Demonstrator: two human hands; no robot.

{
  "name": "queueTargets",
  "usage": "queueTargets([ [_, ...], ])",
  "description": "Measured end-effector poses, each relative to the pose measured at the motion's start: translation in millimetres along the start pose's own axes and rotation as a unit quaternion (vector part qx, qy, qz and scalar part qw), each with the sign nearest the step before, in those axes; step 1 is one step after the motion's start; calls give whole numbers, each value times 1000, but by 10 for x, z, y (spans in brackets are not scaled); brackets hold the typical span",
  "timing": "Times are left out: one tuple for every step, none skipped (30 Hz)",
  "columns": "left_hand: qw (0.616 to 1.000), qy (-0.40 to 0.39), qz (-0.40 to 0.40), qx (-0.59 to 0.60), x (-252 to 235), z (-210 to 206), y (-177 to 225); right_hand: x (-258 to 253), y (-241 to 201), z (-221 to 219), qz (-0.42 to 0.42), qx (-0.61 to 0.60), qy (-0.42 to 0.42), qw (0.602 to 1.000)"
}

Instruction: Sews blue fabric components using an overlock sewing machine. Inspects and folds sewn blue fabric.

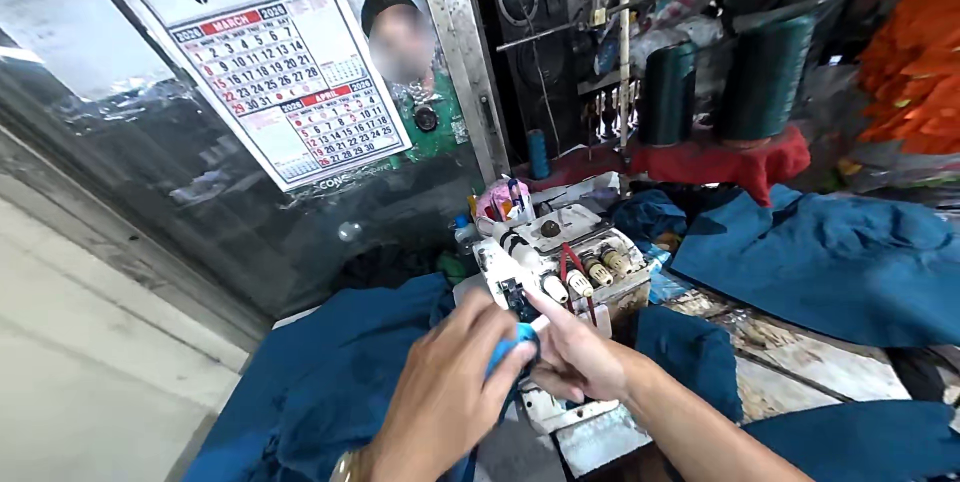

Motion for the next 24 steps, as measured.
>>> queueTargets([
  [998,11,60,11,230,-70,-97,62,13,37,1,-14,-8,1000],
  [994,-12,113,-2,475,-171,-206,115,20,74,9,-22,-5,1000],
  [987,-58,143,-37,715,-282,-323,141,40,102,21,-27,14,999],
  [981,-95,154,-75,930,-356,-431,137,72,116,32,-31,37,998],
  [975,-110,163,-105,1077,-337,-515,103,94,124,51,-34,62,996],
  [971,-107,171,-128,1152,-229,-582,61,100,135,76,-36,95,992],
  [970,-88,170,-149,1191,-85,-645,36,101,133,98,-42,141,984],
  [971,-61,157,-172,1212,32,-700,28,105,124,115,-54,193,973],
  [970,-37,139,-194,1224,81,-753,36,111,107,126,-64,234,962],
  [969,-26,122,-212,1244,48,-816,65,124,67,136,-61,259,954],
  [968,-35,116,-220,1272,-51,-901,113,148,7,146,-42,273,950],
  [966,-70,130,-213,1306,-176,-1009,179,186,-57,159,-9,278,947],
  [959,-136,166,-185,1335,-284,-1124,253,239,-106,178,29,275,944],
  [944,-218,206,-140,1335,-335,-1223,318,297,-122,203,66,271,939],
  [924,-290,233,-92,1286,-314,-1284,368,357,-106,231,99,263,931],
  [915,-327,232,-55,1181,-235,-1289,411,412,-72,249,128,256,925],
  [923,-324,208,-22,1025,-118,-1217,446,457,-36,258,154,249,921],
  [939,-295,174,5,829,-3,-1077,465,489,-10,264,178,245,916],
  [959,-248,132,23,613,73,-897,460,509,6,270,201,241,910],
  [977,-193,86,37,403,76,-704,437,517,17,279,221,239,903],
  [987,-145,43,52,224,5,-521,410,519,21,288,237,240,896],
  [989,-132,4,67,90,-110,-371,387,518,19,297,247,243,890],
  [985,-156,-27,66,-7,-233,-271,368,512,12,304,253,249,884],
  [980,-188,-47,54,-75,-327,-219,355,504,7,308,254,254,881],
])
Point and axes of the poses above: each hand's wrist, its own x-axis away from the middle knuckle, its own z-axis out of the back of the hand, y = z × x, the point moved 4 cm from there along -x, towards the middle knuckle, and after that the axes turned 3 degrees about y, right-handed, at the moved point
